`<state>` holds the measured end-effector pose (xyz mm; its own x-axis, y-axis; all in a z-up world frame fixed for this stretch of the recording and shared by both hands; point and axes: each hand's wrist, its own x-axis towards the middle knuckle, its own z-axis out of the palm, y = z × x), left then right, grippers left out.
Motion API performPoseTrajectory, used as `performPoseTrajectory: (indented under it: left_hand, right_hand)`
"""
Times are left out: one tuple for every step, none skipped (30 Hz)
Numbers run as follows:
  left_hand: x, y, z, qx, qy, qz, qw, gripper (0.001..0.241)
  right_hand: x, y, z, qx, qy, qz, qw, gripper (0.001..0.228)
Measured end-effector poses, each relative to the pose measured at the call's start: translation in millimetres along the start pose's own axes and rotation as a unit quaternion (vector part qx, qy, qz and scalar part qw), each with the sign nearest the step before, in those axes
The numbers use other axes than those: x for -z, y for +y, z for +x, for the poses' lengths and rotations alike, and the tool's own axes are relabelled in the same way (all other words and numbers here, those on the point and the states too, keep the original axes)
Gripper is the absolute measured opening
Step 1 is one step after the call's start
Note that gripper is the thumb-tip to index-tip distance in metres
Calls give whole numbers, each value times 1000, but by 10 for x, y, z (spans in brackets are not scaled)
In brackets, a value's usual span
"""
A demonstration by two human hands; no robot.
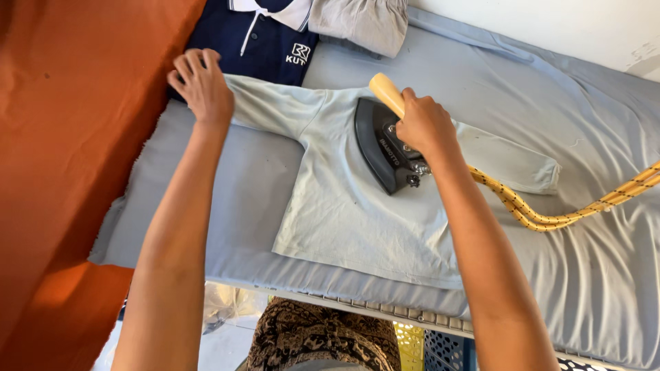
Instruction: The person irons a pair of light gray shorts on a padded ironing board, smoothing the fabric and pressing the waistband area. After finishing the shorts, the person retrieves a light-colored long-sleeved shirt from a blue laundry basket and begins ironing the sleeves and body of the shirt.
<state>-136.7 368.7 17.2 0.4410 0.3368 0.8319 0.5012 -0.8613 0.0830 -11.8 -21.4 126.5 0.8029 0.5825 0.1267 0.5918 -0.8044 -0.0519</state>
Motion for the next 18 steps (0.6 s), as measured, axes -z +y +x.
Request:
performPoseTrajectory:
  left_hand:
    - [127,150,-44,-18,19,-50,998,26]
    - [261,332,-79,-13,-60,-192,980,23]
    - [422,505,-155,-6,-139,-329,934,19]
    - [610,664,-277,-144,-172,-213,951,25]
    - [809,864,-438,-57,-200,-309,928,45]
    - [978,995,-537,-32,-315,-268,910,57]
    - [1105,1067,-584,-7,-422,-223,879,70]
    - [1201,1083,-615,-5,-423,-224,878,69]
    - [1298,1102,-695,-2,-429,-225,875,69]
    - [1358,1117,-762,1,-435,-225,872,68]
    - [1384,1121,-813,2,-444,-221,868,63]
    - [1403,1126,-866,3,-453,-216,865,59]
    - [1382,1130,-851,2,-456,-211,865,55]
    - [1361,1149,-834,-2,-449,-215,867,54]
    - [1354,1146,-831,-3,-444,-218,869,52]
    - [1339,1134,-816,-5,-439,-220,871,51]
    - [1337,1115,-832,3,-464,-210,861,53]
    - [1319,1080,-819,11,-489,-199,849,55]
  right_hand:
    - [39,53,19,37,-7,22,999,43]
    - [74,88,34,74,-15,45,996,46]
    - [94,110,19,92,-35,37,994,48]
    - [121,130,-4,109,-56,30,992,51]
    - [158,132,5,129,-74,21,989,54]
    - [181,115,7,117,-75,8,990,53]
    - [202,85,34,105,-74,-5,992,53]
    - [209,48,70,93,-73,-18,993,52]
    - [174,15,70,72,-58,-27,995,49]
    - [134,-17,103,52,-42,-36,997,47]
    - [93,-41,153,30,-27,-45,998,44]
    - [37,-70,190,18,-19,-39,999,45]
    - [21,-95,274,7,-3,-32,999,46]
    - [30,-90,334,-4,12,-25,1000,47]
    - [23,-97,368,8,12,-13,1000,46]
    - [32,-89,388,20,13,-2,1000,45]
    - [21,-60,332,28,8,10,1000,44]
    - [19,-44,280,69,-25,16,997,44]
